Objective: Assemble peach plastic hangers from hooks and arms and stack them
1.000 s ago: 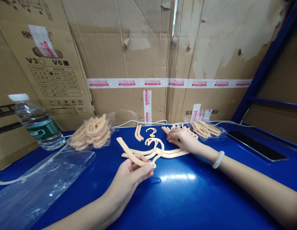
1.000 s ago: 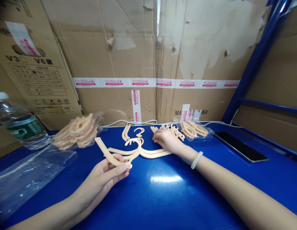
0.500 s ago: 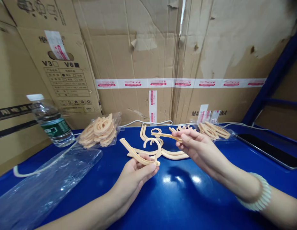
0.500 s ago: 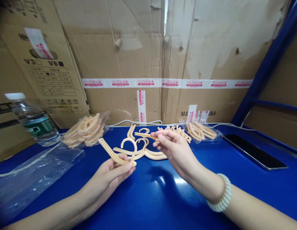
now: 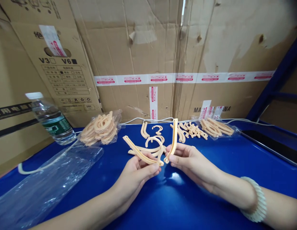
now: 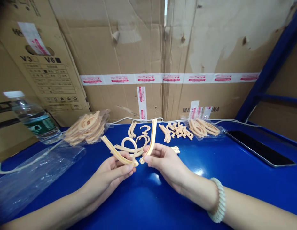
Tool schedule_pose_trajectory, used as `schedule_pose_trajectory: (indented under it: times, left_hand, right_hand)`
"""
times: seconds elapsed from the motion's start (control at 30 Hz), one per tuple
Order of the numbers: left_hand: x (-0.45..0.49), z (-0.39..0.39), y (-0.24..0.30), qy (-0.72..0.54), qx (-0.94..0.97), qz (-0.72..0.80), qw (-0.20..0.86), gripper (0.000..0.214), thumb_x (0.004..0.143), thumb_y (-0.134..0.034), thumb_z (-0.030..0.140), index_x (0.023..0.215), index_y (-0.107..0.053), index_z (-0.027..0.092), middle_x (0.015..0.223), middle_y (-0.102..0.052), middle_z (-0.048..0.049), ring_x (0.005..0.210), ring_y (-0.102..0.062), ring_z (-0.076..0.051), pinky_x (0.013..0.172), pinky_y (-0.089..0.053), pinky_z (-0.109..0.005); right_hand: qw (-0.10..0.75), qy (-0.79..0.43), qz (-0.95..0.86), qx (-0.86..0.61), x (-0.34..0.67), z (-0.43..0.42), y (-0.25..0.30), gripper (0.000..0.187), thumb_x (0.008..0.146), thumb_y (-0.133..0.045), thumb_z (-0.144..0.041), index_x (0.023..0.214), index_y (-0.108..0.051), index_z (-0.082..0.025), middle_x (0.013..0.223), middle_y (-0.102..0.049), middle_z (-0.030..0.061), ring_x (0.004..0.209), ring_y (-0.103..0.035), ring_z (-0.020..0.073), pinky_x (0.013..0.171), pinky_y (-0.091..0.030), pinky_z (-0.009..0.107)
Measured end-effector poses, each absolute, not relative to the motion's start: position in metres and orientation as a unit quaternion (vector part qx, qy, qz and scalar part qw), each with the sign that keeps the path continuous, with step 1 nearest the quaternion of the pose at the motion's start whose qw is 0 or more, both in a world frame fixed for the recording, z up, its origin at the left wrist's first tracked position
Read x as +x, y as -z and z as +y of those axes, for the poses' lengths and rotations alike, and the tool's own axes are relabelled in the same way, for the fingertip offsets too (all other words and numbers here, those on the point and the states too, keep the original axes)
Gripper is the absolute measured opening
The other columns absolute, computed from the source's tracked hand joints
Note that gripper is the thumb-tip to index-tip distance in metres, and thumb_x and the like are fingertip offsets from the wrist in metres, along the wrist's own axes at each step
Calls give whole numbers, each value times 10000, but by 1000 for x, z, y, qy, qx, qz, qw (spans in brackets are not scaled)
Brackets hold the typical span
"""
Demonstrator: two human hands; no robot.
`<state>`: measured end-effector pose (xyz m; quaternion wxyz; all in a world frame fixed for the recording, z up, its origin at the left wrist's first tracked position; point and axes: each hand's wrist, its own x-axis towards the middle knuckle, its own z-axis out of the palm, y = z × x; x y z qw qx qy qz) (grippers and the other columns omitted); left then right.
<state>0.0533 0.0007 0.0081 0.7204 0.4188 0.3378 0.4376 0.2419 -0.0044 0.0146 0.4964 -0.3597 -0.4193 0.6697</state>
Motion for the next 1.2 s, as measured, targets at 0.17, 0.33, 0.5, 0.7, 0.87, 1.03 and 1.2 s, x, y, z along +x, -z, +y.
schedule_pose_trajectory:
  times: [0.17, 0.33, 0.5, 0.7, 0.87, 1.03, 1.2]
  left_hand:
    - [53, 0, -8, -427, 434, 339, 717, 366, 643, -852, 167, 870, -566, 161, 735, -685, -10, 700, -610, -113, 695, -480, -219]
    - [53, 2, -3, -427, 484, 332, 688, 361, 619, -841, 162, 809, -533, 159, 742, -687, -13, 664, -600, -113, 660, -478, -224]
    - [54, 3, 0, -439, 523, 329, 652, 323, 627, -786, 162, 799, -513, 179, 699, -682, 8, 632, -613, -131, 637, -495, -252]
    - [55, -4, -6, -438, 569, 361, 595, 239, 604, -740, 139, 716, -532, 178, 666, -648, 27, 621, -594, -129, 624, -493, -249]
    - [55, -5, -4, -444, 552, 381, 594, 268, 563, -742, 132, 717, -529, 185, 653, -655, 30, 594, -608, -141, 598, -511, -262]
    - [55, -8, -4, -469, 545, 390, 575, 256, 570, -744, 148, 702, -528, 180, 618, -657, 27, 573, -622, -141, 570, -510, -244]
    - [56, -10, -6, -462, 541, 403, 576, 304, 572, -765, 179, 712, -495, 190, 585, -653, 24, 547, -629, -149, 563, -516, -247]
  right_hand:
    - [489, -676, -420, -358, 239, -6, -12, 373, 573, -890, -212, 876, -680, -159, 805, -690, 4, 745, -639, 112, 750, -502, 246]
    - [476, -669, -451, -351, 238, -7, -10, 360, 595, -879, -213, 891, -686, -142, 824, -712, 26, 738, -649, 118, 743, -516, 258]
    - [466, -653, -495, -333, 240, -8, -9, 315, 655, -843, -210, 914, -671, -155, 820, -726, 20, 741, -667, 123, 764, -521, 268]
    - [441, -607, -570, -335, 239, -9, -12, 238, 695, -811, -218, 876, -669, -158, 796, -733, 14, 753, -687, 133, 770, -540, 270]
    - [446, -559, -602, -355, 237, -12, -13, 228, 686, -815, -255, 838, -674, -159, 786, -730, 21, 780, -696, 167, 796, -545, 307]
    - [456, -554, -589, -371, 232, -18, -12, 281, 639, -847, -293, 794, -652, -163, 765, -707, 12, 733, -690, 176, 747, -556, 315]
    - [488, -519, -592, -378, 227, -23, -8, 278, 620, -855, -249, 750, -624, -169, 730, -651, -20, 683, -647, 139, 678, -542, 261]
